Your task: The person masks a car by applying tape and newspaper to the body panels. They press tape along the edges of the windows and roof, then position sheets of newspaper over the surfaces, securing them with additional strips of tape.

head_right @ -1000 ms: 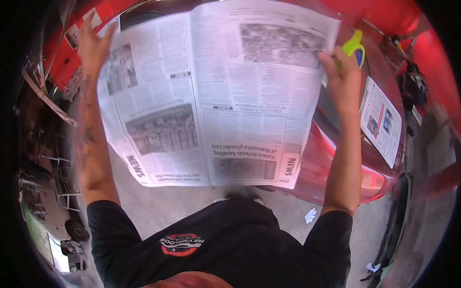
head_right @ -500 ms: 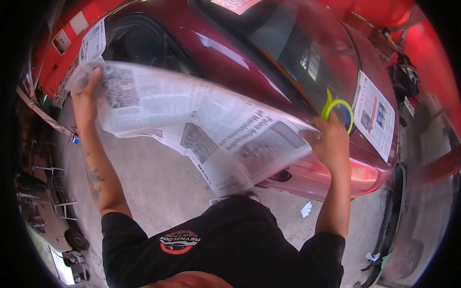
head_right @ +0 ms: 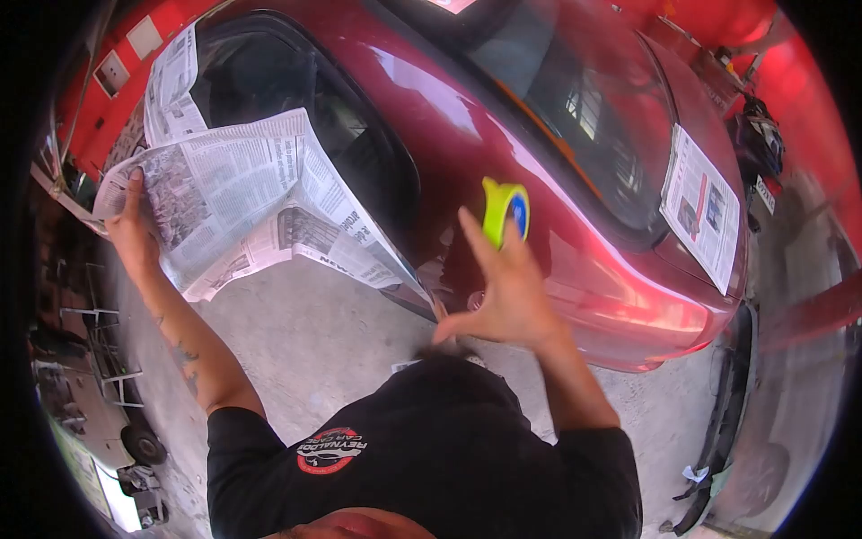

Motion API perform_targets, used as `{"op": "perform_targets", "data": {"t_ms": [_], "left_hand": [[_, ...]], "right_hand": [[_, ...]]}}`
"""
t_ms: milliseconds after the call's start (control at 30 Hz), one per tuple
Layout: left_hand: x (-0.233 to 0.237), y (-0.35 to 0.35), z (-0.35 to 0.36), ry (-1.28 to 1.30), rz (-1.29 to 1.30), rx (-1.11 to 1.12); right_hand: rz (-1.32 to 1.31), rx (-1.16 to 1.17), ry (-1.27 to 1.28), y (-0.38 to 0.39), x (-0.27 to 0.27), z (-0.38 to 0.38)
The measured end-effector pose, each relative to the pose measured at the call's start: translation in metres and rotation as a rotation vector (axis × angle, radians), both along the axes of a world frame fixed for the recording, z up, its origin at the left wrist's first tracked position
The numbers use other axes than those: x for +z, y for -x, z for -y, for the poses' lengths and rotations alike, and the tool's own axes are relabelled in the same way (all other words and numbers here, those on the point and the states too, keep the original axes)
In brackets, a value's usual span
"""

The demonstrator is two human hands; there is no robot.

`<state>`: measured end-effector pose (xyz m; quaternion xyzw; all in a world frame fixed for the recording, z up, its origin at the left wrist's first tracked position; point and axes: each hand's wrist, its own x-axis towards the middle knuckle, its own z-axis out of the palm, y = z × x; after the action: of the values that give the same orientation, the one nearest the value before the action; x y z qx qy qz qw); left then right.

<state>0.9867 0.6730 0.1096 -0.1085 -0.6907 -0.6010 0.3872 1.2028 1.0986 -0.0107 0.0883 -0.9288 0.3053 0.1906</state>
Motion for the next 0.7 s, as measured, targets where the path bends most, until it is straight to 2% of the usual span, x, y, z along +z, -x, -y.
{"op": "perform_targets", "data": {"t_ms": [100, 133, 200, 233, 267, 300, 367, 400, 500, 533, 567, 633, 667, 700], "left_hand": [[0.018, -0.03, -0.019, 0.076, -0.069, 0.068], [0.023, -0.038, -0.022, 0.097, -0.063, 0.115], [0.03, -0.049, -0.021, 0.098, -0.059, 0.162], [0.031, -0.047, -0.012, 0.133, -0.078, 0.16], [0.036, -0.047, -0.004, 0.158, -0.094, 0.133], [0.038, -0.043, 0.0, 0.183, -0.108, 0.103], [0.037, -0.041, 0.01, 0.191, -0.025, 0.231], [0.038, -0.039, 0.02, 0.195, 0.017, 0.301], [0.016, -0.01, 0.052, 0.667, -0.227, 0.701], [0.01, -0.024, 0.016, 0.678, -0.261, 0.821], [-0.005, -0.036, -0.025, 0.542, -0.442, 0.565], [-0.05, -0.07, -0.091, 0.703, -0.457, 0.173], [-0.065, -0.096, -0.136, 0.655, -0.38, -0.126], [-0.079, -0.111, -0.161, 0.759, -0.322, -0.231]], "right_hand": [[0.25, -0.096, 0.04, -0.008, -0.041, 0.036], [0.122, -0.166, 0.065, -0.008, -0.055, 0.043], [0.064, -0.192, 0.132, 0.004, -0.11, 0.037], [0.032, -0.208, 0.166, 0.008, -0.115, 0.038], [-0.052, -0.221, 0.334, 0.009, -0.115, 0.038], [-0.104, -0.254, 0.347, 0.013, -0.108, 0.033], [-0.207, -0.306, 0.367, 0.016, -0.089, 0.023], [-0.341, -0.318, 0.343, 0.02, -0.074, 0.021], [-0.51, -0.265, 0.187, 0.025, -0.035, 0.017], [-0.497, -0.242, 0.112, 0.027, -0.019, 0.02], [-0.489, -0.221, 0.035, 0.031, -0.001, 0.027], [-0.438, -0.176, -0.082, 0.042, 0.014, 0.037], [-0.43, -0.138, -0.103, 0.048, 0.017, 0.042], [-0.42, -0.099, -0.124, 0.052, 0.02, 0.047]]}}
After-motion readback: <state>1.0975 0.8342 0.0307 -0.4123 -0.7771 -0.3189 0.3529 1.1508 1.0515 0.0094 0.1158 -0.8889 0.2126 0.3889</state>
